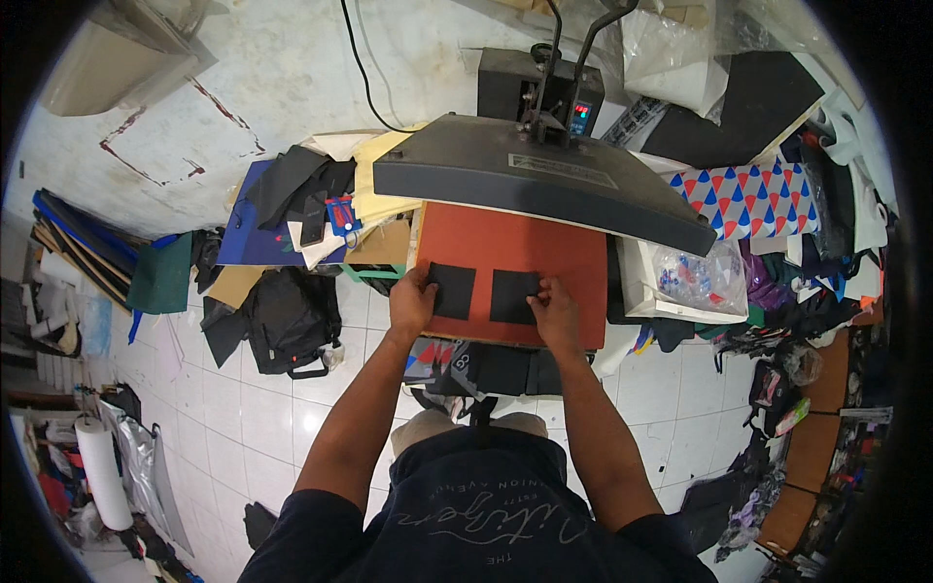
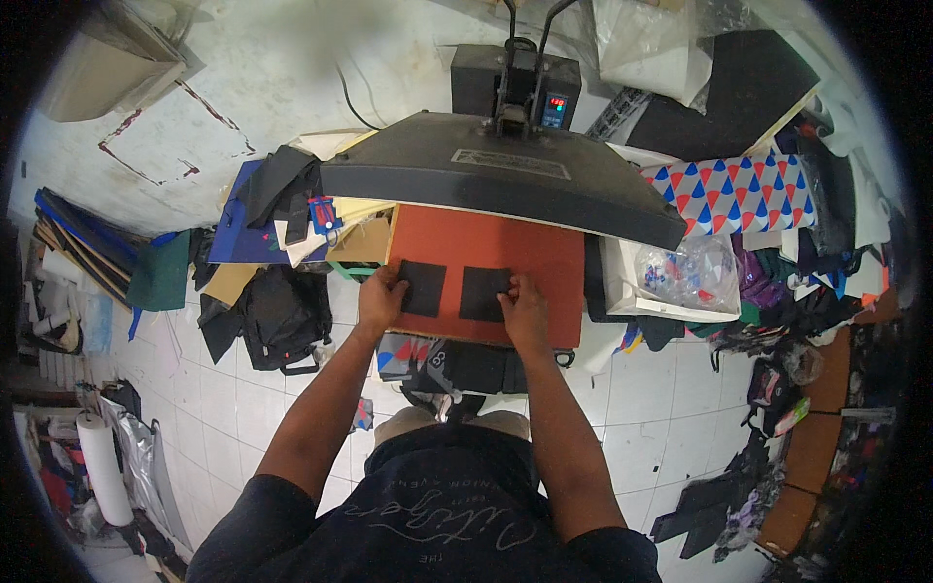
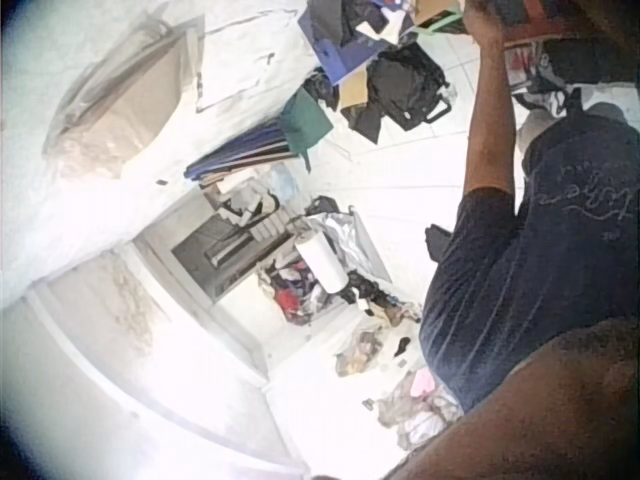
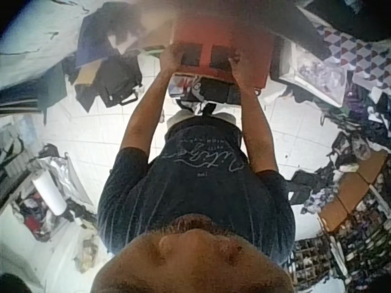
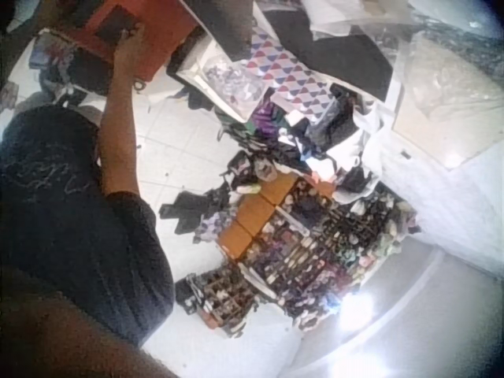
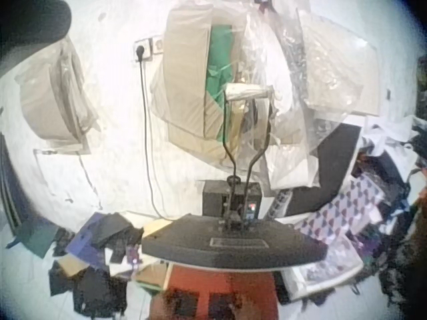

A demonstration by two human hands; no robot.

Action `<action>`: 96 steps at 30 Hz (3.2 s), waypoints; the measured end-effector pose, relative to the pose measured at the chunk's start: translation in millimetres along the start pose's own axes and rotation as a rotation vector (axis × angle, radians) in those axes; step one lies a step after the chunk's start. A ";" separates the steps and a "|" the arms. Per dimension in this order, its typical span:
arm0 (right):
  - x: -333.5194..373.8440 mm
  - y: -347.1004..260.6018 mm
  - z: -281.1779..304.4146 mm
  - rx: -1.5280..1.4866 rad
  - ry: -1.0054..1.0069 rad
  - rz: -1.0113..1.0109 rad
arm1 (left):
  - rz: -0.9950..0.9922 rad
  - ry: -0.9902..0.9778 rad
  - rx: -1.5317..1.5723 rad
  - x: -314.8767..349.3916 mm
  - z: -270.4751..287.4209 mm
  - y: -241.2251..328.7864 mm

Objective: The person places black rectangular pads onto a red board and then applies small blue labels to each pad. The person uses a heat press to press the board and then retrieves a roll of labels from a nearby drawer.

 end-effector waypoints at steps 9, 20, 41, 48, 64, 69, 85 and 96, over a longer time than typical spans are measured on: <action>0.5 1.0 -0.7 0.007 -0.008 -0.063 | 0.021 0.028 0.078 -0.4 -2.2 -7.0; 1.9 -13.7 20.3 0.105 0.072 0.040 | -0.159 0.133 -0.049 0.5 2.2 3.7; 159.9 90.8 -0.5 0.563 -0.160 -0.252 | 0.631 -0.282 -0.280 293.4 58.9 -320.6; 170.1 89.3 -5.7 0.527 -0.092 -0.110 | 0.803 -0.171 0.125 307.1 68.6 -299.1; 176.7 26.5 55.1 -0.649 0.394 -0.511 | 0.825 -0.154 0.282 325.2 73.5 -326.9; 105.0 27.0 75.1 -0.307 0.315 -0.316 | 1.030 -0.186 0.233 389.6 80.2 -387.9; 11.4 87.1 79.6 0.085 0.072 -0.030 | 0.914 -0.108 0.348 330.7 37.5 -282.8; 13.0 98.8 81.7 0.093 0.132 -0.052 | 0.916 -0.194 0.259 322.2 8.6 -253.8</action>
Point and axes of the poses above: each hand's wrist, its own x-axis away from the middle knuckle, its own z-axis out of the back of the hand, y = z × x, the point moved 7 cm from there along -x, towards the middle knuckle, and after that the axes turned 5 degrees about z, right-handed, at the moved point
